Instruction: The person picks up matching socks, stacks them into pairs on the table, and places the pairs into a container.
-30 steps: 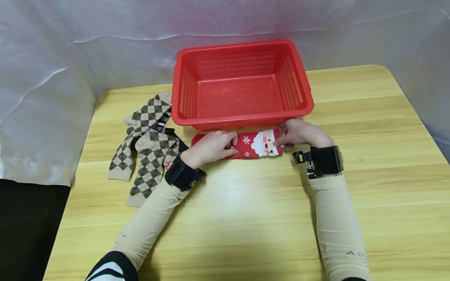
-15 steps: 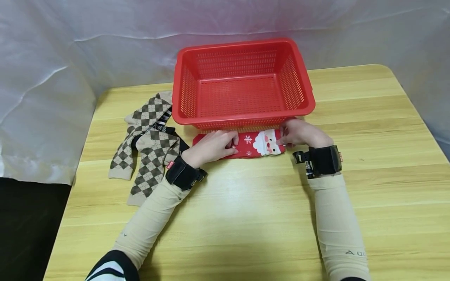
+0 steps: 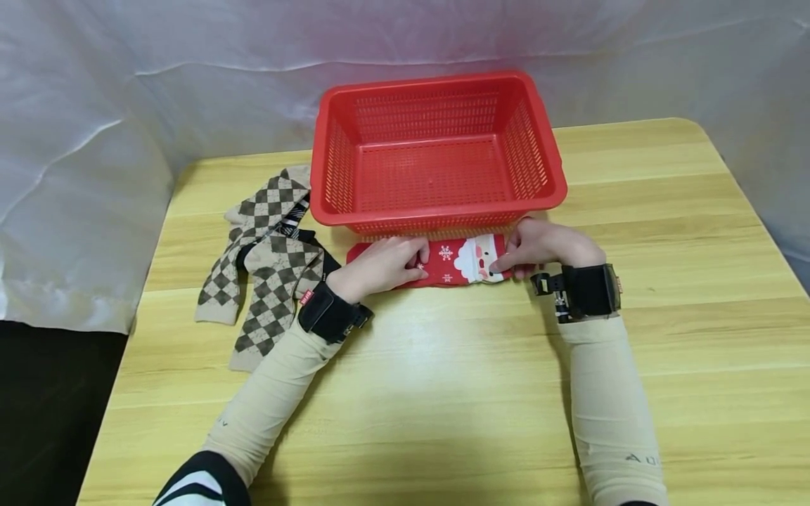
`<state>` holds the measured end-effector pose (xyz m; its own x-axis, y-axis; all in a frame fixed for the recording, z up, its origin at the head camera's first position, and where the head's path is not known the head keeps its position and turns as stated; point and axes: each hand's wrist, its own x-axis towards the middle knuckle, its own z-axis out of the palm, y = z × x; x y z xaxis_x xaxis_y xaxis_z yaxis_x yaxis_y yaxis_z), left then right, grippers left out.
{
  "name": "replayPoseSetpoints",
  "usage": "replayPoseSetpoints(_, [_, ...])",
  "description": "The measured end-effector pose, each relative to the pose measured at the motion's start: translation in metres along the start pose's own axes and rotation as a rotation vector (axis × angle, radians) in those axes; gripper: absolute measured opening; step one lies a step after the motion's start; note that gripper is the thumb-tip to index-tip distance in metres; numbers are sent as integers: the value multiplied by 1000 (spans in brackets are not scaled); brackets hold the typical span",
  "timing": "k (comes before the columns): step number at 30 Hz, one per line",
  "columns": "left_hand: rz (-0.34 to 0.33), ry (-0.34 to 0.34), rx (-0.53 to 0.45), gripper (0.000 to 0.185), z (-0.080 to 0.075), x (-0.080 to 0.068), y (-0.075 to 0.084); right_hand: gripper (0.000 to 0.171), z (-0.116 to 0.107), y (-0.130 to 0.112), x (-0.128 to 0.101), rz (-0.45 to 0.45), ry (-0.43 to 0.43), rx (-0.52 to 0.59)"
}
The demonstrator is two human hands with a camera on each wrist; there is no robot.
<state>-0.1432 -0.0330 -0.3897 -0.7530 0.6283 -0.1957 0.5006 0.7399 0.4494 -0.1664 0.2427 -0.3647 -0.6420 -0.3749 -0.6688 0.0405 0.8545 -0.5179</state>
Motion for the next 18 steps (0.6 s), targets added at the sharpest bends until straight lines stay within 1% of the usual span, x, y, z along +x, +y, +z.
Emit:
replayPoseSetpoints(8, [5,3,6,17,1,0,-1,29,1,-1,1,-2,-21,-13])
replayPoseSetpoints(15, [-4,-6,3,15,2,1,0,28,-4,4,-3,-8,-30,-17])
replayPoseSetpoints(18, [-8,-8,2,15,3,2,-1,28,-4,6,-1,5,-37,-12])
